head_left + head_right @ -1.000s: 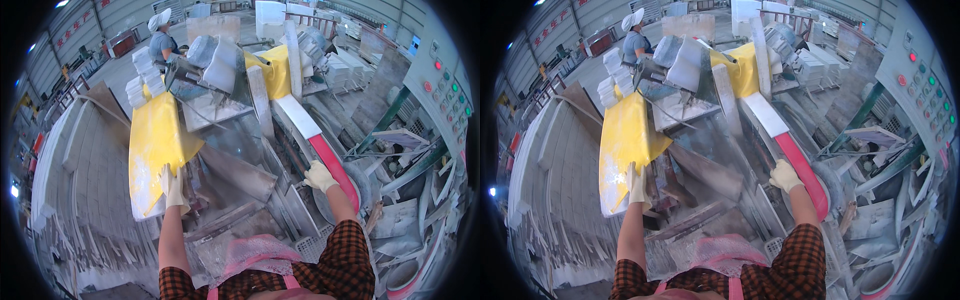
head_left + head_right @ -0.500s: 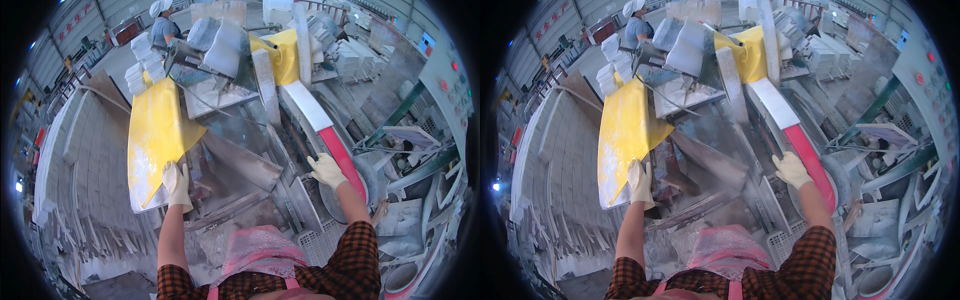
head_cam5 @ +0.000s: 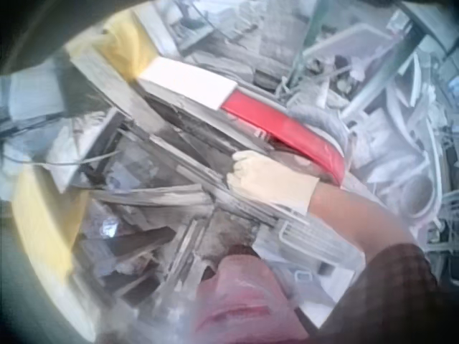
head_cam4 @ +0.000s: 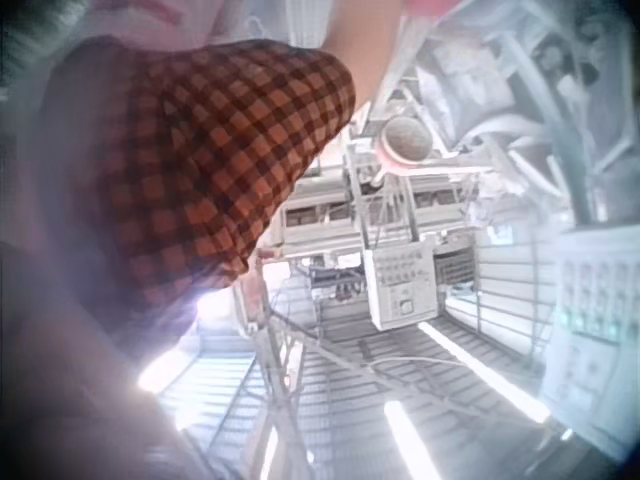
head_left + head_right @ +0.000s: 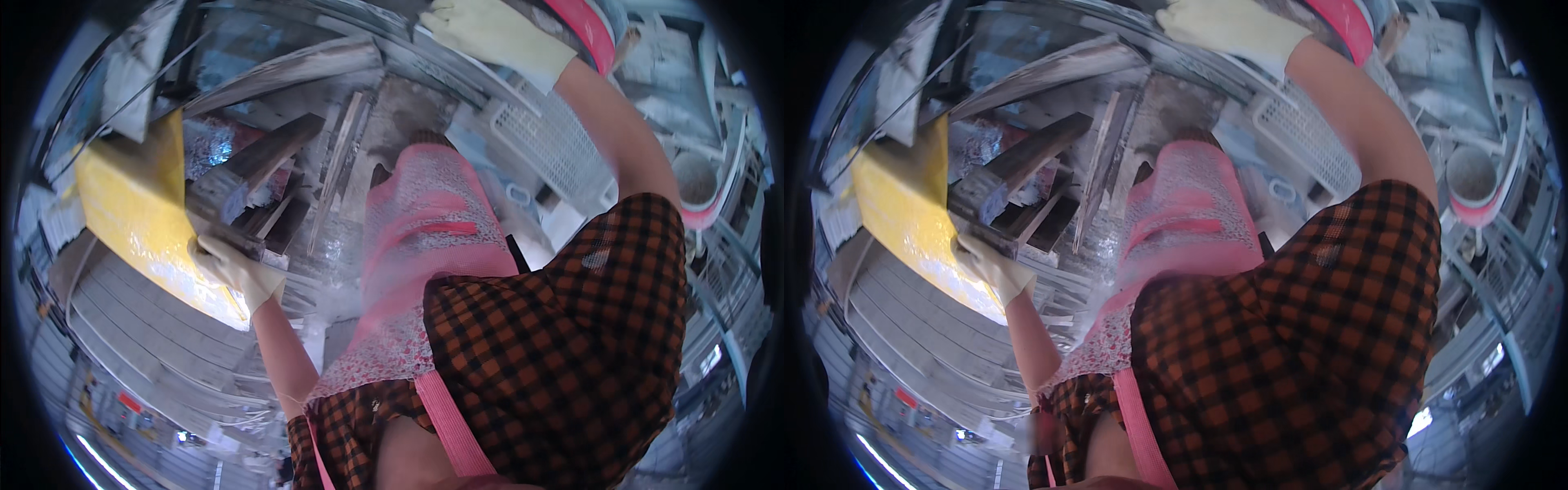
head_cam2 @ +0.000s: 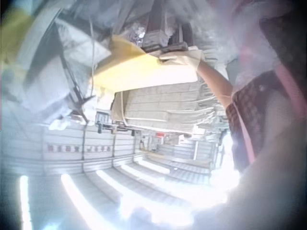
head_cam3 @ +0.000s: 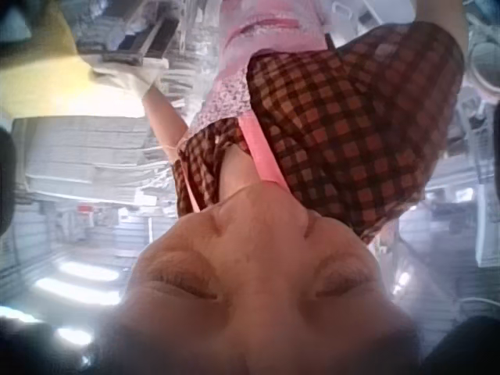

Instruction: The person repeatedly picks white rectangular blocks from a stack and places them onto a yellow conveyor belt, then guides them into a machine. The person also adjusts the belt and repositions blocks to keep the feed steady.

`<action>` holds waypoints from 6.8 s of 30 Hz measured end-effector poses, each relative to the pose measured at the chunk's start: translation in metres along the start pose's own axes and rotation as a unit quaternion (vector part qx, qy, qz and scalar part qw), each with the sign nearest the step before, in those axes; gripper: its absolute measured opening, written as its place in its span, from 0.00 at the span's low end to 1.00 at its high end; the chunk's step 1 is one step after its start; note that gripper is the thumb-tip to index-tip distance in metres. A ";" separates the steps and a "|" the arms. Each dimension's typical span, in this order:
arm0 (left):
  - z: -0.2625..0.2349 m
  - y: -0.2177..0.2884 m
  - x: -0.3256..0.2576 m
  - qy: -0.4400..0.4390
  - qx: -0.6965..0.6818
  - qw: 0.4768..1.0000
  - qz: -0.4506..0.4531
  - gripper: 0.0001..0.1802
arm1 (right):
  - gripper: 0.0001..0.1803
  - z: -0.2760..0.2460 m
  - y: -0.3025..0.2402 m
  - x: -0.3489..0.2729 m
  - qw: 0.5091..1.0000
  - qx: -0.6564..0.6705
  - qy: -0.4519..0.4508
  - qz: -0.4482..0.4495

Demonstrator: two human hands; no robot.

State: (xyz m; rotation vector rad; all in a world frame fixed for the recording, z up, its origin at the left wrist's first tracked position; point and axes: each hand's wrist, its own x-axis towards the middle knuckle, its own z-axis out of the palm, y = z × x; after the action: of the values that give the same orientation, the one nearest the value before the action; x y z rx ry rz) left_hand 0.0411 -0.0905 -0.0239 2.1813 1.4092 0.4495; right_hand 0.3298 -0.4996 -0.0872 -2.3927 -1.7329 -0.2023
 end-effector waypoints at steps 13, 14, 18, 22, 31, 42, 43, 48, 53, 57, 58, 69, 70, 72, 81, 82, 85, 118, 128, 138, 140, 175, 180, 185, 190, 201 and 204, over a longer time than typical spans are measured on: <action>0.008 0.017 -0.013 0.049 0.046 0.996 -0.062 0.33 | 0.12 0.125 -0.236 -0.286 0.781 0.211 -0.215 0.547; 0.007 0.016 -0.011 0.048 0.062 0.995 -0.055 0.33 | 0.11 0.132 -0.246 -0.288 0.793 0.203 -0.237 0.523; 0.010 0.011 -0.006 0.060 0.078 0.993 -0.072 0.32 | 0.09 0.159 -0.276 -0.268 0.697 0.181 -0.387 0.576; 0.014 0.007 -0.009 0.100 0.100 0.988 -0.063 0.32 | 0.14 0.183 -0.318 -0.229 0.782 0.199 -0.521 0.280; 0.014 0.016 -0.006 0.113 0.186 0.974 -0.070 0.32 | 0.11 0.227 -0.364 -0.193 0.652 0.327 -0.642 0.236; 0.016 0.016 -0.003 0.118 0.217 0.967 -0.065 0.30 | 0.21 0.281 -0.441 -0.229 0.477 0.343 -0.572 0.573; 0.016 0.018 -0.004 0.116 0.220 0.966 -0.069 0.29 | 0.25 0.278 -0.436 -0.227 0.458 0.364 -0.584 0.563; 0.018 0.025 -0.007 0.111 0.234 0.962 -0.084 0.29 | 0.47 0.250 -0.400 -0.201 0.274 0.437 -0.457 0.724; 0.023 0.031 -0.008 0.120 0.244 0.956 -0.110 0.29 | 0.46 0.216 -0.394 -0.184 0.242 0.377 -0.260 0.855; 0.023 0.030 -0.010 0.091 0.199 0.971 -0.096 0.28 | 0.45 0.210 -0.386 -0.186 0.271 0.380 -0.275 0.841; 0.021 0.030 -0.011 0.089 0.196 0.971 -0.099 0.28 | 0.45 0.208 -0.384 -0.186 0.272 0.382 -0.277 0.839; 0.010 0.034 -0.015 0.043 0.172 0.979 -0.100 0.31 | 0.43 0.211 -0.338 -0.185 0.299 0.404 -0.318 0.804; 0.011 0.034 -0.014 0.042 0.161 0.980 -0.111 0.31 | 0.42 0.213 -0.333 -0.185 0.302 0.406 -0.322 0.800; 0.011 0.033 -0.013 0.038 0.113 0.988 -0.101 0.31 | 0.42 0.212 -0.324 -0.183 0.304 0.408 -0.323 0.798; 0.013 0.035 -0.015 0.040 0.130 0.985 -0.108 0.30 | 0.37 0.182 -0.300 -0.171 0.290 0.381 -0.331 0.813; 0.014 0.037 -0.016 0.040 0.131 0.984 -0.116 0.30 | 0.35 0.183 -0.298 -0.173 0.295 0.384 -0.320 0.815; 0.016 0.043 -0.020 0.050 0.158 0.980 -0.111 0.29 | 0.36 0.190 -0.294 -0.177 0.270 0.386 -0.319 0.822; 0.027 -0.077 0.046 0.113 0.041 0.976 0.184 0.24 | 0.15 0.146 -0.091 -0.093 0.843 0.348 -0.036 0.410; 0.020 -0.109 0.070 0.118 0.089 0.961 0.232 0.32 | 0.18 0.069 -0.118 -0.170 0.832 0.330 0.048 0.443; 0.037 -0.132 0.059 0.107 0.066 0.961 0.246 0.28 | 0.18 0.076 -0.130 -0.240 0.807 0.298 0.078 0.504; 0.043 -0.139 0.056 0.134 0.065 0.950 0.276 0.27 | 0.17 0.077 -0.129 -0.250 0.848 0.217 0.049 0.481; 0.011 -0.086 0.043 0.031 0.085 0.978 0.190 0.26 | 0.43 -0.019 0.000 0.078 0.950 -0.104 -0.111 0.272; 0.015 -0.090 0.043 0.044 0.095 0.972 0.210 0.27 | 0.43 -0.016 0.000 0.079 0.944 -0.110 -0.119 0.288; 0.019 -0.105 0.043 0.075 0.058 0.968 0.232 0.24 | 0.44 -0.001 0.004 0.062 0.959 -0.160 -0.051 0.229; 0.025 -0.109 0.047 0.120 0.002 0.965 0.233 0.22 | 0.44 0.009 0.019 0.047 0.970 -0.167 0.008 0.175; -0.087 -0.220 -0.092 0.259 0.135 0.949 0.117 0.24 | 0.33 -0.060 0.090 -0.057 0.943 -0.019 0.185 0.276; -0.092 -0.251 -0.123 0.238 0.136 0.962 -0.013 0.26 | 0.33 -0.072 0.090 -0.076 0.930 0.072 0.179 0.312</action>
State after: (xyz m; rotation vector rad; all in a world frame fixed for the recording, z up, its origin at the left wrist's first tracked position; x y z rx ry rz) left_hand -0.2450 -0.0970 -0.0922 2.3672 1.8416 0.8617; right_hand 0.3917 -0.6137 -0.0394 -2.4599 -0.7565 -0.3702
